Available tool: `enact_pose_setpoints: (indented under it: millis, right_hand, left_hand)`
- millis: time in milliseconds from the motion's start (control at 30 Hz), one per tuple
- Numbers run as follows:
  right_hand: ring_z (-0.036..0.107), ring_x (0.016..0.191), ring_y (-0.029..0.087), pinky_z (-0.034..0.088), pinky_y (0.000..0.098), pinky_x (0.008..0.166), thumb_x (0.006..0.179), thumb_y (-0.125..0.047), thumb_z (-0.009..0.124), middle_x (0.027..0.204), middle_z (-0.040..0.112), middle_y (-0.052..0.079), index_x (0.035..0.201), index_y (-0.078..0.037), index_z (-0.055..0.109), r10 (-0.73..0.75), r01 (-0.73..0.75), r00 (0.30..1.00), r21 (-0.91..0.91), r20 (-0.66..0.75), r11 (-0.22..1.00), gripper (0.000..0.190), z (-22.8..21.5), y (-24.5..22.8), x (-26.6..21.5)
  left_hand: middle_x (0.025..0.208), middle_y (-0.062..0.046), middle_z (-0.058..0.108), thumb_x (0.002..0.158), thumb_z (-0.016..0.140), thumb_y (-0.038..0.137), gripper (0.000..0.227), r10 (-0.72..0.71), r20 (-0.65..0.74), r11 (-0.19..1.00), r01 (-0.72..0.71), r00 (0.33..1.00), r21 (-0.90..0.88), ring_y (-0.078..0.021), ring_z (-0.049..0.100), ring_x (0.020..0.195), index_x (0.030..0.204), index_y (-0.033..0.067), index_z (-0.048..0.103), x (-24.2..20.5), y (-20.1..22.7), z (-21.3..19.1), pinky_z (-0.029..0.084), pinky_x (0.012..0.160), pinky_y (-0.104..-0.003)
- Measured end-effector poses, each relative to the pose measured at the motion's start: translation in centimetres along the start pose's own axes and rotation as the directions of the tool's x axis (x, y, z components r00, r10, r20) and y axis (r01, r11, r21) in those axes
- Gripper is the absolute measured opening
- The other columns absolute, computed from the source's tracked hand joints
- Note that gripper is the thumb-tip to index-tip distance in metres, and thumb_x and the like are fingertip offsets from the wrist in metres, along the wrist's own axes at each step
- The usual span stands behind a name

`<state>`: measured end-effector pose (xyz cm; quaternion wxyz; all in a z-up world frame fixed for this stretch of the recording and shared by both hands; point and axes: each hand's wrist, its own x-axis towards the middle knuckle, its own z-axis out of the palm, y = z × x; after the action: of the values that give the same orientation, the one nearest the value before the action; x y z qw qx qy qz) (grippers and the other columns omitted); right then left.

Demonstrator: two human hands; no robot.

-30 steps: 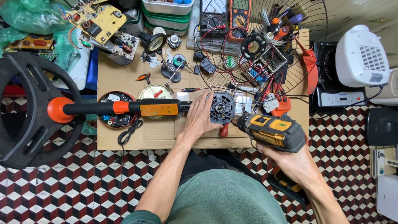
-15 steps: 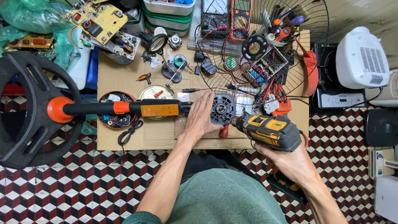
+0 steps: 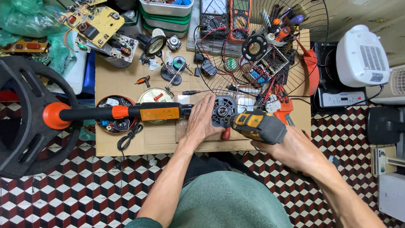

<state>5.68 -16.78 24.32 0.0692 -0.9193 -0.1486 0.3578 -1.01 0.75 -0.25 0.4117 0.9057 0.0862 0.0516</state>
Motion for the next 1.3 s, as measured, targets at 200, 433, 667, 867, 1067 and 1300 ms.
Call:
enact_pose_setpoints:
  millis: [200,433,667,867,1067,1300]
  right_hand:
    - [0.075,0.080,0.032,0.059,0.0446,0.077,0.081,-0.038,0.078,0.085,0.075,0.013,0.123,-0.018,0.058,-0.065,0.074,0.994,-0.101,0.085,0.992,0.051,-1.1,-2.7,0.4]
    - [0.073,0.087,0.033,0.057,0.0449,0.078,0.080,-0.041,0.080,0.094,0.075,0.014,0.124,-0.016,0.059,-0.202,0.202,0.979,-0.106,0.009,0.974,0.056,-0.4,-1.9,0.7]
    - [0.075,0.084,0.030,0.057,0.0435,0.077,0.080,-0.040,0.080,0.091,0.077,0.013,0.118,-0.019,0.066,-0.162,0.161,0.987,-0.053,-0.017,0.986,0.046,-0.5,-2.1,0.0]
    - [0.076,0.080,0.028,0.057,0.0425,0.075,0.081,-0.040,0.080,0.088,0.078,0.012,0.114,-0.020,0.071,-0.104,0.104,0.994,-0.032,-0.026,0.994,0.039,0.0,-1.3,-0.3]
    - [0.075,0.077,0.027,0.058,0.0420,0.073,0.080,-0.037,0.081,0.085,0.078,0.012,0.113,-0.018,0.072,-0.128,0.126,0.991,-0.042,-0.046,0.991,0.039,0.6,-0.4,-0.2]
    - [0.077,0.078,0.028,0.059,0.0435,0.073,0.078,-0.038,0.083,0.085,0.078,0.013,0.111,-0.015,0.071,-0.143,0.140,0.986,-0.031,-0.083,0.990,0.042,1.0,-0.8,-0.9]
  left_hand:
    - [0.158,-0.021,0.034,0.047,0.100,0.037,0.134,-0.024,0.023,1.000,0.024,0.999,-0.016,-0.0377,0.035,0.145,0.154,0.0003,0.027,0.0,0.0,0.1,0.025,0.122,-0.046]
    - [0.159,-0.021,0.034,0.048,0.100,0.035,0.133,0.002,0.014,1.000,-0.001,1.000,-0.015,-0.0352,0.036,0.147,0.154,-0.0002,0.028,-0.1,0.1,0.0,0.025,0.124,-0.045]
    - [0.154,-0.024,0.040,0.058,0.096,0.031,0.107,0.060,-0.220,0.997,-0.071,0.974,-0.041,-0.0406,0.038,0.143,0.145,0.0026,0.041,-3.2,1.2,1.3,0.029,0.120,-0.047]
    - [0.137,-0.019,0.056,0.078,0.087,0.015,0.045,0.022,-0.388,0.989,-0.076,0.921,-0.125,-0.0384,0.049,0.136,0.113,0.0055,0.060,-3.8,2.7,2.7,0.042,0.112,-0.046]
    - [0.132,-0.020,0.058,0.077,0.085,0.009,0.036,-0.018,-0.409,0.984,-0.056,0.912,-0.168,-0.0390,0.050,0.133,0.103,0.0025,0.061,-3.8,2.6,3.2,0.045,0.108,-0.045]
    - [0.130,-0.018,0.062,0.078,0.085,0.008,0.027,-0.024,-0.442,0.987,-0.050,0.897,-0.154,-0.0374,0.052,0.133,0.097,0.0013,0.068,-3.7,2.5,3.7,0.047,0.108,-0.044]
